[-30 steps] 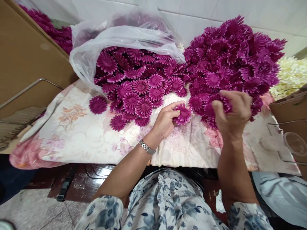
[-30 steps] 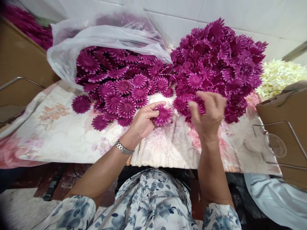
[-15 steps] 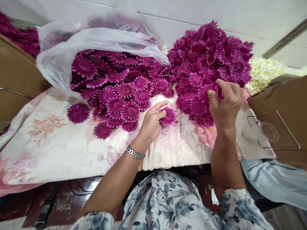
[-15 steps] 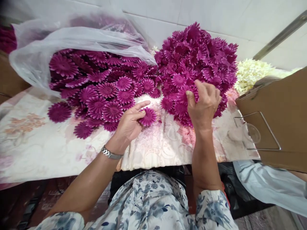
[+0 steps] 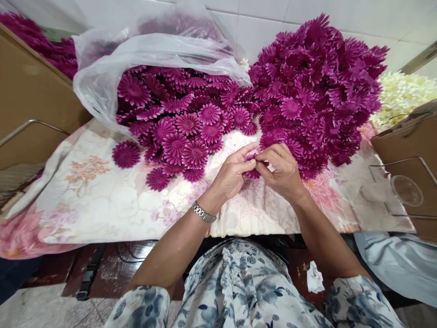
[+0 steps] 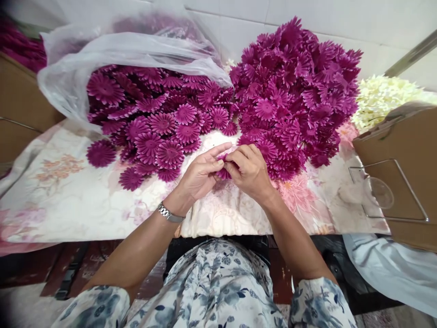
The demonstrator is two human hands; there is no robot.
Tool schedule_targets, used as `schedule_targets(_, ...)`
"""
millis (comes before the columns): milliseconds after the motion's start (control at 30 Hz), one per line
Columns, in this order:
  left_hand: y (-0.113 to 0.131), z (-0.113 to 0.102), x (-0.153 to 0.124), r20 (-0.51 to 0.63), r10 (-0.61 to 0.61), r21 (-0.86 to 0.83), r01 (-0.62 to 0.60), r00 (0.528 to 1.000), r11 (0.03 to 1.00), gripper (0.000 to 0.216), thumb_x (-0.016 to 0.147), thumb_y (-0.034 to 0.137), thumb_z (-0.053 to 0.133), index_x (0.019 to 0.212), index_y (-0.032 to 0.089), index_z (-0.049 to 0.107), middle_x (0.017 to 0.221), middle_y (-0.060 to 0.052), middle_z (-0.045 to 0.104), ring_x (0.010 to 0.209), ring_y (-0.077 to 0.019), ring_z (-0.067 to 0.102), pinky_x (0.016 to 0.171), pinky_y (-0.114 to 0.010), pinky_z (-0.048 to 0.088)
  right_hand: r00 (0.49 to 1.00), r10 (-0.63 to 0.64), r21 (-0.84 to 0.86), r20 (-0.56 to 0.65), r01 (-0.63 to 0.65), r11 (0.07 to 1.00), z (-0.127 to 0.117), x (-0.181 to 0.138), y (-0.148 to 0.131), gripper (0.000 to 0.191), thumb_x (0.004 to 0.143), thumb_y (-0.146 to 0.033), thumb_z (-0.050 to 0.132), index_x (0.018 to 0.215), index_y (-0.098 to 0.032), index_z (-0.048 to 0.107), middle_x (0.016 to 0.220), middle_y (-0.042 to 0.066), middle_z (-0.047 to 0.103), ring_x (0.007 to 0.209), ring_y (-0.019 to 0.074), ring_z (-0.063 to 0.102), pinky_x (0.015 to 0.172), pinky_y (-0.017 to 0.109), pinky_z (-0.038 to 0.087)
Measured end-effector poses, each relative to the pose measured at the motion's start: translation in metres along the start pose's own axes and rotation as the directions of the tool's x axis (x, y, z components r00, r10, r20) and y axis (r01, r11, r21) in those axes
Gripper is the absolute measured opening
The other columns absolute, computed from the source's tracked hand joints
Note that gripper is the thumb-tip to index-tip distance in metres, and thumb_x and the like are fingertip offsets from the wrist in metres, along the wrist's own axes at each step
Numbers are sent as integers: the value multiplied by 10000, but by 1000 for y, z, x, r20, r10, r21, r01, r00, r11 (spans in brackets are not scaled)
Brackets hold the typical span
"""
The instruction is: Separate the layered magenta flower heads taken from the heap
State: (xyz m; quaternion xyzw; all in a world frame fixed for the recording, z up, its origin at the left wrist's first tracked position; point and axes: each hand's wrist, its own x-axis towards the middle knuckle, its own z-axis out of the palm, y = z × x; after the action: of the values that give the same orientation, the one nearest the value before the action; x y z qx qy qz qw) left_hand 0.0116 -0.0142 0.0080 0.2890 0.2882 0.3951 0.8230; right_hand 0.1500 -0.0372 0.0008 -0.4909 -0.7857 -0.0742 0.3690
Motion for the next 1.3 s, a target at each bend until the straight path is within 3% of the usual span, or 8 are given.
schedule_targets(333,-2,-3,0,36,-14,46,12,999,999,389,638,65,594,1010,132,688,692,-15,659,578,-73,544,615,-214,414,978,169,87,-121,-160,983,-8,-2,1,115,859,-225,502,756,-202,550,676,8,572,655,138,530,600,286,428)
schedule_targets(467,1,-2,-1,41,-27,4,27,999,1000,373,654,76,590,1013,132,672,869,-70,721,764,-144,660,767,-275,482,892,213,-154,-400,-294,943,-40,11,44,141,860,-277,508,746,-213,560,711,33,582,701,169,537,662,334,418)
schedule_targets(533,1,-2,-1,43,-40,-11,40,998,999,389,663,71,569,1037,139,652,950,-87,721,832,-174,677,790,-299,491,869,230,-320,-438,-389,864,-59,18,69,165,853,-311,524,755,-207,605,760,86,612,798,222,551,755,407,397)
schedule_targets(667,2,-4,1,24,-32,-31,33,999,999,435,650,53,547,1069,138,623,921,-87,719,763,-162,672,733,-290,485,928,185,-413,-323,-314,855,-66,21,68,179,815,-323,587,881,-179,670,908,143,666,911,268,573,798,440,411)
schedule_targets(767,1,-4,2,1,-16,-42,16,1000,999,460,636,45,539,1081,129,618,843,-61,707,671,-120,629,672,-251,455,995,30,-148,-93,-44,988,-40,13,29,161,786,-330,640,889,-207,654,853,66,660,847,202,586,728,353,473)
schedule_targets(867,1,-4,2,-8,-10,-42,10,1000,999,447,600,14,531,1016,124,651,792,-31,685,612,-75,568,610,-208,411,998,-15,31,65,13,999,-11,6,3,126,780,-310,650,841,-201,633,790,42,633,784,177,571,693,332,481)
schedule_targets(1167,-3,-6,2,58,-4,27,3,998,1000,367,656,67,593,1006,120,691,813,-51,683,657,-78,575,668,-217,422,997,65,192,-31,-58,980,-3,2,3,122,844,-235,555,750,-204,626,730,22,651,727,144,607,659,300,502)
schedule_targets(1300,-3,-6,2,23,-1,43,0,1000,999,337,652,52,601,967,123,697,776,-36,702,620,-78,596,691,-224,452,975,143,55,-172,-136,989,-16,6,12,172,851,-231,531,703,-195,611,691,30,640,683,146,589,621,292,473)
